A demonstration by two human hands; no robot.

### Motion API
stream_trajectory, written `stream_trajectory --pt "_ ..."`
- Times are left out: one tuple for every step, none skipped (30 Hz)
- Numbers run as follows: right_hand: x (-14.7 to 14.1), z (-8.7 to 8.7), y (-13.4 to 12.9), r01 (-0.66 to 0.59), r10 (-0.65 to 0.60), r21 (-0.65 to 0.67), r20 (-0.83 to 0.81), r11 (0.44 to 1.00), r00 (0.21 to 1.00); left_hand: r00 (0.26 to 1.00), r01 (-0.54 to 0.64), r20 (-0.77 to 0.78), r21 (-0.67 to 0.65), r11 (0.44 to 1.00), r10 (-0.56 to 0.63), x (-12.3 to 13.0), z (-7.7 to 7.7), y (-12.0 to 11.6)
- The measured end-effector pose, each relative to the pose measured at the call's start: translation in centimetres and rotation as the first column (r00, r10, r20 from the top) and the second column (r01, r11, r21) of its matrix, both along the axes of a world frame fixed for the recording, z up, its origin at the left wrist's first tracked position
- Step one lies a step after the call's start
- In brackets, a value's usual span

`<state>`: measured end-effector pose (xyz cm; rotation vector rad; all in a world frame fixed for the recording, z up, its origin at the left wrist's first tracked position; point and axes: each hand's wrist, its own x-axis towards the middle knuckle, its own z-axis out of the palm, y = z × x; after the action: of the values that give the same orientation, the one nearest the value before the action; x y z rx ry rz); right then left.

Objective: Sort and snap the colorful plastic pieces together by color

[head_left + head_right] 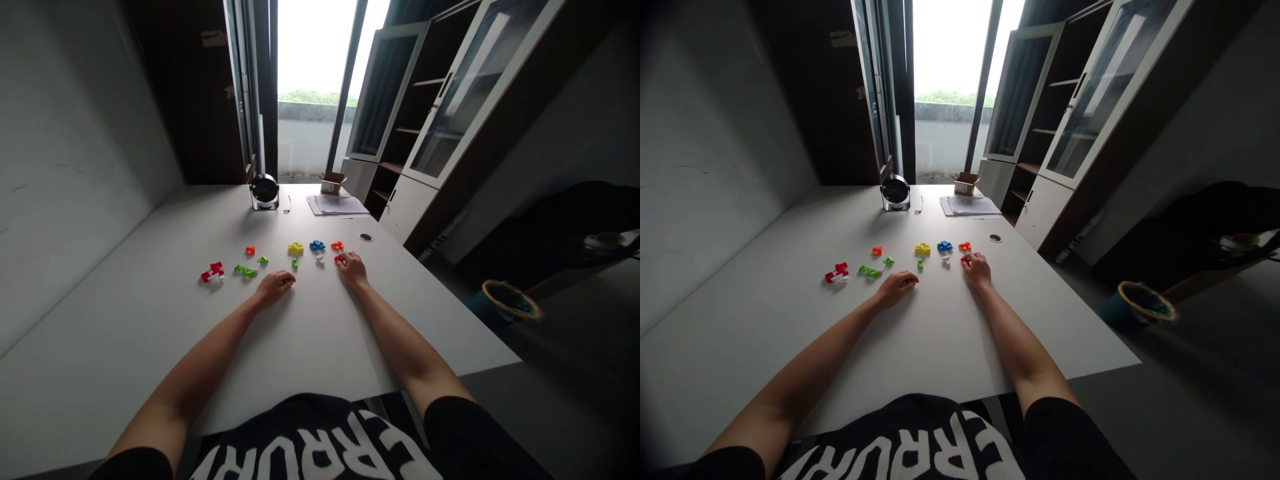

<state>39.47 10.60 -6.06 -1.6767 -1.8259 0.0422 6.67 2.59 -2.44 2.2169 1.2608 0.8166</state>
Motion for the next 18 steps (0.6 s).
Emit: stream_trajectory --pt "0.0 0.1 -0.2 0.0 0.0 0.001 -0.004 1.0 1.0 1.0 -0.005 0.004 -0.004 1.0 0.005 0.0 0.1 -0.1" --pt "0.0 0.2 -0.3 0.001 -0.001 0.004 -0.008 1.0 1.0 1.0 -0.004 0.009 -0.005 1.0 0.004 0.0 0.1 -0.1" --pt "0.0 0.4 -0.6 0.003 -0.003 0.013 -0.01 1.0 1.0 1.0 -0.001 0.015 -0.006 1.0 0.001 0.0 0.1 -0.2" --pt "-0.1 0.5 -0.8 0.006 -0.006 0.029 -0.01 1.0 1.0 1.0 0.003 0.02 -0.005 1.0 -0.003 0.0 0.0 -0.2" --pt "-0.2 0.7 -1.1 0.005 -0.005 0.052 -0.006 0.999 1.0 1.0 0.005 0.025 -0.005 1.0 -0.005 0.0 0.0 -0.2" --pt "-0.5 0.9 -1.5 -0.007 0.007 0.078 0.004 0.997 1.0 1.0 0.004 0.03 -0.005 1.0 -0.004 0.0 -0.1 -0.2" --pt "-0.9 1.1 -1.9 -0.034 0.032 0.104 0.024 0.994 0.999 0.999 0.002 0.035 -0.008 1.0 -0.002 -0.1 -0.2 -0.1" --pt "-1.3 1.3 -2.2 -0.077 0.072 0.123 0.051 0.989 0.996 0.999 0.0 0.04 -0.011 1.0 0.0 -0.1 -0.3 -0.1" --pt "-1.9 1.5 -2.6 -0.131 0.12 0.128 0.086 0.983 0.989 0.999 -0.002 0.046 -0.016 1.0 0.003 -0.2 -0.3 0.0" --pt "-2.5 1.7 -2.9 -0.179 0.164 0.12 0.125 0.977 0.978 0.999 -0.004 0.049 -0.021 1.0 0.005 -0.2 -0.3 0.1" --pt "-3.1 1.8 -3.1 -0.206 0.188 0.108 0.158 0.973 0.969 0.999 -0.009 0.052 -0.025 1.0 0.01 -0.4 -0.2 0.2" --pt "-3.7 1.9 -3.3 -0.218 0.198 0.093 0.188 0.972 0.962 0.998 -0.022 0.053 -0.025 0.999 0.023 -0.5 -0.2 0.2" --pt "-4.2 2.0 -3.4 -0.221 0.201 0.078 0.213 0.972 0.956 0.998 -0.045 0.052 -0.017 0.999 0.045 -0.7 -0.1 0.3" --pt "-4.5 1.9 -3.5 -0.225 0.205 0.063 0.233 0.972 0.951 0.996 -0.08 0.048 0.0 0.997 0.08 -0.9 0.0 0.4" --pt "-4.8 1.9 -3.5 -0.232 0.214 0.047 0.249 0.972 0.945 0.991 -0.125 0.042 0.028 0.992 0.124 -1.2 0.2 0.5" --pt "-4.8 1.7 -3.4 -0.242 0.225 0.034 0.264 0.97 0.938 0.985 -0.169 0.039 0.058 0.984 0.167 -1.4 0.2 0.6" --pt "-4.8 1.6 -3.4 -0.253 0.238 0.023 0.275 0.967 0.932 0.976 -0.216 0.036 0.096 0.972 0.214 -1.7 0.3 0.7" --pt "-4.6 1.4 -3.3 -0.266 0.252 0.013 0.282 0.964 0.926 0.964 -0.267 0.034 0.139 0.954 0.264 -2.0 0.4 0.8"
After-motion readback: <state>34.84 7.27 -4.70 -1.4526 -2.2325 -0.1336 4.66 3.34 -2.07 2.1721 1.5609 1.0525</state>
